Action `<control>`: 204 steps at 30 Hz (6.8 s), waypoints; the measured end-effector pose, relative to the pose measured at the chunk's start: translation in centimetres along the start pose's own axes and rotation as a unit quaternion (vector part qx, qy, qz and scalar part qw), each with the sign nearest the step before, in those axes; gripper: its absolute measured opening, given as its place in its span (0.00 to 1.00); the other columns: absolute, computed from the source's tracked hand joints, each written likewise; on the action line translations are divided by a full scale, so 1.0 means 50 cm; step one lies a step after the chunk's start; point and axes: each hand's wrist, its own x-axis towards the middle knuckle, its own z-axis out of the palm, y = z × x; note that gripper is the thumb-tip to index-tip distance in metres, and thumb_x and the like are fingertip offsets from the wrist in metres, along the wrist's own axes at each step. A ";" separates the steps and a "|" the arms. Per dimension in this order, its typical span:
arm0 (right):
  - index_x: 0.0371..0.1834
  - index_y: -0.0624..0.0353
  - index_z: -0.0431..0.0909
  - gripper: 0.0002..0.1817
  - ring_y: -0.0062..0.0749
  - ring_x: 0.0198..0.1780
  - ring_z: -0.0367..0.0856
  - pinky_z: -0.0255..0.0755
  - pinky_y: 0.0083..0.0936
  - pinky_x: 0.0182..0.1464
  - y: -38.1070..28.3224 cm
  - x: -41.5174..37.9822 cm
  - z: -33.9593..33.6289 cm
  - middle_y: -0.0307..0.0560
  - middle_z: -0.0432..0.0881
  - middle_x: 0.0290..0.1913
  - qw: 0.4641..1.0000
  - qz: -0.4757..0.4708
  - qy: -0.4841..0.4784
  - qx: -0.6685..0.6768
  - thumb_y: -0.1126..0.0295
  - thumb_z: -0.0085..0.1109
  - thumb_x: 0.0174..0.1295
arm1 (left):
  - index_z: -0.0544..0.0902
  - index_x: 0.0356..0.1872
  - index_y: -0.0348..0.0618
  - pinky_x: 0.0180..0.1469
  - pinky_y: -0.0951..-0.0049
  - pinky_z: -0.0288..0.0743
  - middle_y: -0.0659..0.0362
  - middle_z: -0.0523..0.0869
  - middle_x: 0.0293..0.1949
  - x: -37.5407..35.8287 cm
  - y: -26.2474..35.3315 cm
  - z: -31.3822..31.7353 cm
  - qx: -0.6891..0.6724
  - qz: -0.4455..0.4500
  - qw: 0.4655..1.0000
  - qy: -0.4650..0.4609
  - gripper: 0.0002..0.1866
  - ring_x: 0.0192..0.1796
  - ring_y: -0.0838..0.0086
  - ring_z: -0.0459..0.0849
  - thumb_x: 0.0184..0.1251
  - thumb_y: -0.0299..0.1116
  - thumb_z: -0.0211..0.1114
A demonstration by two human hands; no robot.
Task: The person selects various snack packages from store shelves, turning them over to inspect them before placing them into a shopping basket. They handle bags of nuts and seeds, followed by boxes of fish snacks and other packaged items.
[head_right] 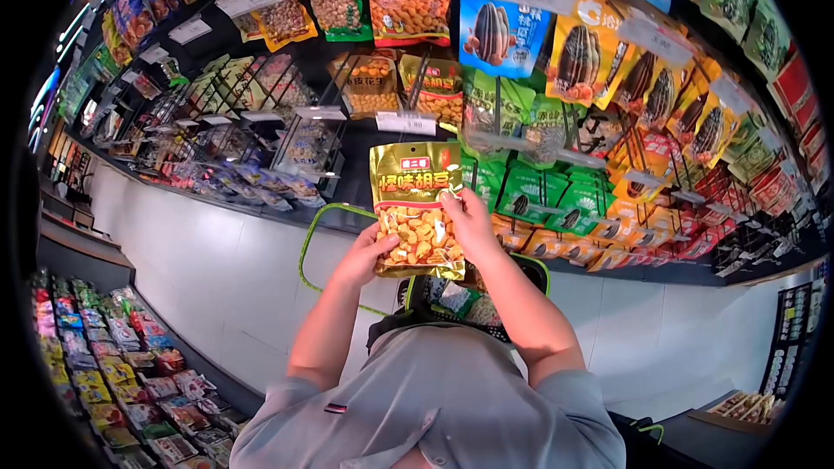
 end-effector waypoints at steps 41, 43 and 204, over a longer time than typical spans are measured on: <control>0.56 0.56 0.70 0.20 0.43 0.40 0.83 0.79 0.40 0.37 0.575 -0.416 -0.534 0.47 0.81 0.43 0.901 0.331 0.238 0.148 0.73 0.53 0.58 | 0.76 0.57 0.36 0.51 0.67 0.76 0.46 0.85 0.45 -0.264 -0.463 -0.179 0.532 -0.317 0.771 0.151 0.29 0.47 0.63 0.84 0.59 0.46 0.65; 0.54 0.58 0.71 0.19 0.46 0.42 0.83 0.79 0.44 0.39 0.605 -0.444 -0.590 0.50 0.80 0.44 0.917 0.355 0.181 0.026 0.74 0.52 0.58 | 0.77 0.56 0.35 0.48 0.67 0.76 0.47 0.85 0.42 -0.355 -0.488 -0.268 0.554 -0.375 0.723 0.174 0.30 0.42 0.65 0.84 0.58 0.46 0.66; 0.16 0.61 0.76 0.12 0.33 0.16 0.77 0.74 0.30 0.20 0.559 -0.525 -0.518 0.46 0.78 0.16 0.799 0.412 0.090 -0.429 0.66 0.54 0.51 | 0.84 0.46 0.40 0.56 0.62 0.74 0.46 0.85 0.46 -0.299 -0.469 -0.479 0.565 -0.288 0.762 0.134 0.26 0.51 0.56 0.82 0.55 0.52 0.64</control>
